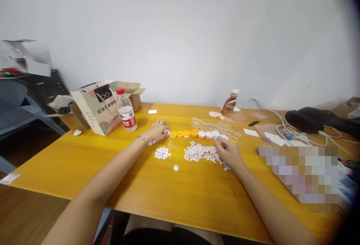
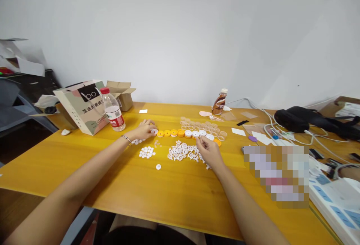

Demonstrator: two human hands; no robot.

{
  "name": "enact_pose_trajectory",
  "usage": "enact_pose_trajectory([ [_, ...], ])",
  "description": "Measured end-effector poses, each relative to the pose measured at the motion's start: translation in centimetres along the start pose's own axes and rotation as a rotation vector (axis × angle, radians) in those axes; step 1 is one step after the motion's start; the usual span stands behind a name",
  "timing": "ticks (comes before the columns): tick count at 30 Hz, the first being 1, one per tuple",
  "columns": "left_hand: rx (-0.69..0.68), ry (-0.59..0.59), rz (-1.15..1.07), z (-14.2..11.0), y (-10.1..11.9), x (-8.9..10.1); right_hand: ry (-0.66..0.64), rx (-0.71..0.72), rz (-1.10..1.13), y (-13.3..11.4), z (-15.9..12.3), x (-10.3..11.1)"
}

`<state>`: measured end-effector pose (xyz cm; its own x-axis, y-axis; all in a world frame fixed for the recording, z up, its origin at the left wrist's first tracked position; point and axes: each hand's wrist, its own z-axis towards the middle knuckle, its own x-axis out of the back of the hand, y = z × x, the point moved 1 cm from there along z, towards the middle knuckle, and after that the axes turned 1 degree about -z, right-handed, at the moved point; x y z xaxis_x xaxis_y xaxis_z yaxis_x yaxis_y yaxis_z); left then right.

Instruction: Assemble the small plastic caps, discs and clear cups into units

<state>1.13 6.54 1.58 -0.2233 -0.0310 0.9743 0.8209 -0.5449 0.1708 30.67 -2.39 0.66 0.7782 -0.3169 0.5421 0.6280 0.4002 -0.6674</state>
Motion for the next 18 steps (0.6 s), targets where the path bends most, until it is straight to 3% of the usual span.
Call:
enact_pose_trajectory([
  [4, 0.026, 0.086, -0.05, -0.4, 0.2, 0.9, -0.006, 0.001, 0.004, 0.0, 0.0, 0.0],
  [8, -0.05, 0.218, -0.128, -3.0, 2.8, 2.3, -0.01, 0.011, 0.012, -0.3, -0.1, 0.0],
  [12, -0.326, -0.004, -0.225, -6.9, 6.9, 2.8, -0.025, 0.028, 0.012, -0.8, -0.3, -0.1],
  [18, -0.383, -0.125, -0.278, -9.1, 8.9, 2.0, -0.027, 0.028, 0.033, -1.0, -0.4, -0.3],
])
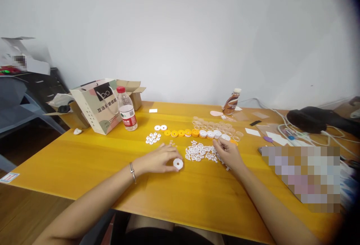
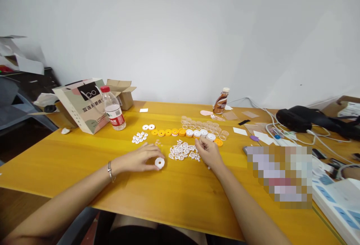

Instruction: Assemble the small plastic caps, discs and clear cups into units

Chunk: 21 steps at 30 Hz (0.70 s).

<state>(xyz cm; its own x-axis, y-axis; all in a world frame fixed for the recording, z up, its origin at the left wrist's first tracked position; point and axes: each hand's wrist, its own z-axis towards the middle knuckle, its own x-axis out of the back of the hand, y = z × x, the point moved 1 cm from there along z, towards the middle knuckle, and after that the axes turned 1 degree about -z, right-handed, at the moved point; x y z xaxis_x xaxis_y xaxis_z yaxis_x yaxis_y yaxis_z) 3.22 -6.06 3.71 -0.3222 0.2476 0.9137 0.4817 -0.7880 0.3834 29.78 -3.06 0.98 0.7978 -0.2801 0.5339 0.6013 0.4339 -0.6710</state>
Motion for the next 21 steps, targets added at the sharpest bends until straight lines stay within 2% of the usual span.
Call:
enact_pose_trajectory([
  [4, -0.002, -0.016, 0.001, 0.2, -0.3, -0.3, -0.019, -0.034, 0.007, 0.2, 0.0, 0.0],
  [8, 0.033, 0.067, -0.009, 0.0, -1.1, 0.3, -0.039, -0.031, -0.003, 0.3, 0.0, -0.2],
  [12, 0.215, 0.24, 0.116, -0.1, -3.6, 0.9, -0.059, -0.007, 0.013, -0.3, -0.3, -0.9],
  [14, 0.286, 0.28, 0.2, 0.0, -4.9, 0.9, -0.109, -0.01, 0.028, -1.1, -0.4, -1.4],
  [17, 0.267, 0.259, 0.278, 0.4, -5.8, 0.5, -0.236, 0.007, 0.001, -2.8, -0.3, -2.2],
  [21, 0.183, 0.181, 0.345, 1.2, -5.8, 0.1, -0.362, 0.063, -0.072, -5.0, 0.6, -3.0],
])
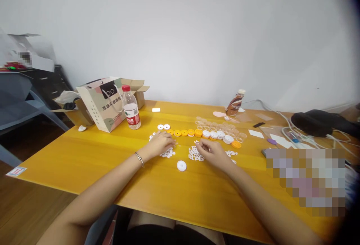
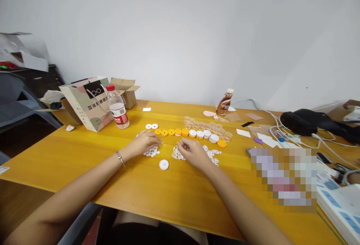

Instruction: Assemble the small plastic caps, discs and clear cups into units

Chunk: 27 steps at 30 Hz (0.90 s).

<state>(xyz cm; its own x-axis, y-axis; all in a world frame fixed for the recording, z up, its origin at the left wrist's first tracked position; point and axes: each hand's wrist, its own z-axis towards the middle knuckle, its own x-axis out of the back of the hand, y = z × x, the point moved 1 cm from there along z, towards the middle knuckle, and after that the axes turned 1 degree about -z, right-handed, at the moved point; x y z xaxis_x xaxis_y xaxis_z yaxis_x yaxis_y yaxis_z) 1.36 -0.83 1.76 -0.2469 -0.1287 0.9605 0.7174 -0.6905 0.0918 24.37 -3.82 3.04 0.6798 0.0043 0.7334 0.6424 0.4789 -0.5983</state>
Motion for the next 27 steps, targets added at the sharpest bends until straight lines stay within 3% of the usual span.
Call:
enact_pose_trajectory([
  [8, -0.074, -0.089, 0.06, 1.3, 0.6, -0.1, -0.042, 0.031, 0.066, -0.4, 0.3, -1.6],
  [17, -0.052, -0.079, 0.104, 1.7, 0.5, -1.0, -0.126, 0.077, 0.118, -1.1, -1.2, -2.2],
  [21, -0.058, -0.035, -0.029, 1.7, 0.8, -0.8, -0.154, 0.174, 0.12, -2.1, -2.0, -2.8],
  [27, -0.1, 0.017, -0.292, -0.2, 2.6, 0.7, -0.25, 0.207, 0.142, -1.9, -2.4, -4.0],
])
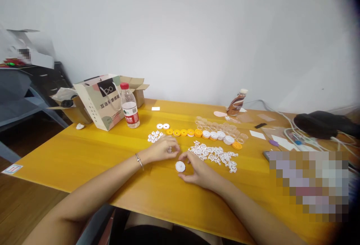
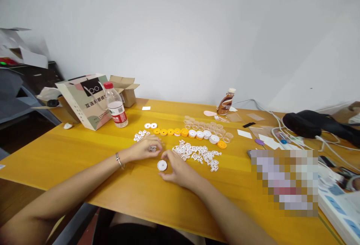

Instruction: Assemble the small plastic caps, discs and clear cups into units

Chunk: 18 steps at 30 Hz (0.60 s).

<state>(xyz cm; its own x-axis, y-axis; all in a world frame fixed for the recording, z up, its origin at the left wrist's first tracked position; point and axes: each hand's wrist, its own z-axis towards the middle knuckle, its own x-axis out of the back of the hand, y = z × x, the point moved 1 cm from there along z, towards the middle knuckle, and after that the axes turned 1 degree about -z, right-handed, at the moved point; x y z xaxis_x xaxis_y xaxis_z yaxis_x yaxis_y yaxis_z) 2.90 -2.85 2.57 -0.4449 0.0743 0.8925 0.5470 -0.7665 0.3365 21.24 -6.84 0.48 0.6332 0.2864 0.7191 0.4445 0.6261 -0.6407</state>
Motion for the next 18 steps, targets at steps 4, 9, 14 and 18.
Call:
enact_pose_trajectory([
  [4, -0.007, -0.07, -0.052, -1.5, 1.4, -0.2, -0.034, -0.013, 0.013, 0.1, 0.1, -0.1],
  [9, 0.013, -0.049, -0.032, -1.8, 1.6, -1.4, -0.027, -0.031, 0.046, 0.4, 0.3, 0.0],
  [14, 0.021, 0.003, 0.04, -1.9, 2.1, -2.2, 0.006, -0.029, 0.079, 1.0, 0.3, -0.1],
  [18, 0.034, 0.034, 0.021, -1.9, 2.5, -2.5, -0.004, -0.016, 0.101, 1.3, 0.4, -0.2],
])
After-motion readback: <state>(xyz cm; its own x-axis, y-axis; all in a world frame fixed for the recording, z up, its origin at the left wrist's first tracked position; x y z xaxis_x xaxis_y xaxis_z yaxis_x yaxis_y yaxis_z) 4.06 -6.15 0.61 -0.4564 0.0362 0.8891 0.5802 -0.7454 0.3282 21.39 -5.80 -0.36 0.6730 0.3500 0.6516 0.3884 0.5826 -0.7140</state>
